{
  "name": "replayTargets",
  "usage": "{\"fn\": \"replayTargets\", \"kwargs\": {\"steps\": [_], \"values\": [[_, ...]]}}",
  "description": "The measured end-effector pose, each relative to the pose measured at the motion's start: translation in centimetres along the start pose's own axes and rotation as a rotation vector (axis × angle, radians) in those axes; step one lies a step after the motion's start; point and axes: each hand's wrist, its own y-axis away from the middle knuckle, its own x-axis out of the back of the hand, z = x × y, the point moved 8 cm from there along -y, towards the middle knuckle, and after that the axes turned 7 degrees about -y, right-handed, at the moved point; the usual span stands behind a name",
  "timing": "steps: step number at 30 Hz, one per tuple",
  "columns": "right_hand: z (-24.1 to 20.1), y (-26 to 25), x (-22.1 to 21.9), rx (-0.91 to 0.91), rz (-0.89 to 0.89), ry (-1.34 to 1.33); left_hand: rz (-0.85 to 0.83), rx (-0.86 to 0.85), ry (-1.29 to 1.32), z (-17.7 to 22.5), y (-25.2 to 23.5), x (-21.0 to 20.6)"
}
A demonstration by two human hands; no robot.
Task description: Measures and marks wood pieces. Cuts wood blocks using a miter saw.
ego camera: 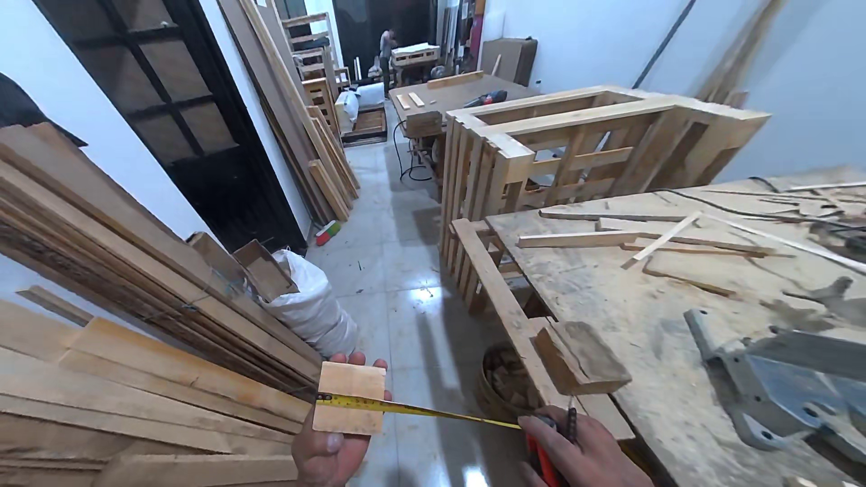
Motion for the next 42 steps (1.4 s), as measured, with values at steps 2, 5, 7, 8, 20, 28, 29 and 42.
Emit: {"fn": "replayTargets", "kwargs": {"steps": [2, 5, 7, 8, 20, 28, 29, 42], "values": [[0.0, 0.1, 0.0, 0.001, 0.001, 0.004, 0.005, -0.002, 0.001, -0.1, 0.2, 0.1], [0.0, 0.2, 0.0, 0.001, 0.001, 0.004, 0.014, -0.004, 0.013, -0.1, 0.3, 0.2], [0.0, 0.3, 0.0, 0.0, 0.001, 0.0, 0.01, -0.003, 0.019, -0.2, 0.4, 0.2], [-0.1, 0.3, 0.0, -0.003, -0.001, -0.004, 0.011, -0.003, 0.019, -0.2, 0.4, 0.2], [0.2, 0.6, -1.0, -0.009, -0.011, 0.011, 0.051, -0.003, 0.03, -0.3, 1.0, 1.1], [0.0, 0.2, -1.0, -0.01, -0.028, 0.021, 0.065, 0.002, 0.038, -0.4, 1.0, 1.6], [0.0, 0.2, -1.0, -0.012, -0.029, 0.016, 0.063, 0.005, 0.037, -0.4, 0.9, 1.6], [0.1, 0.1, -1.4, -0.012, -0.016, 0.013, 0.051, 0.002, 0.043, -0.3, 0.8, 1.7]]}}
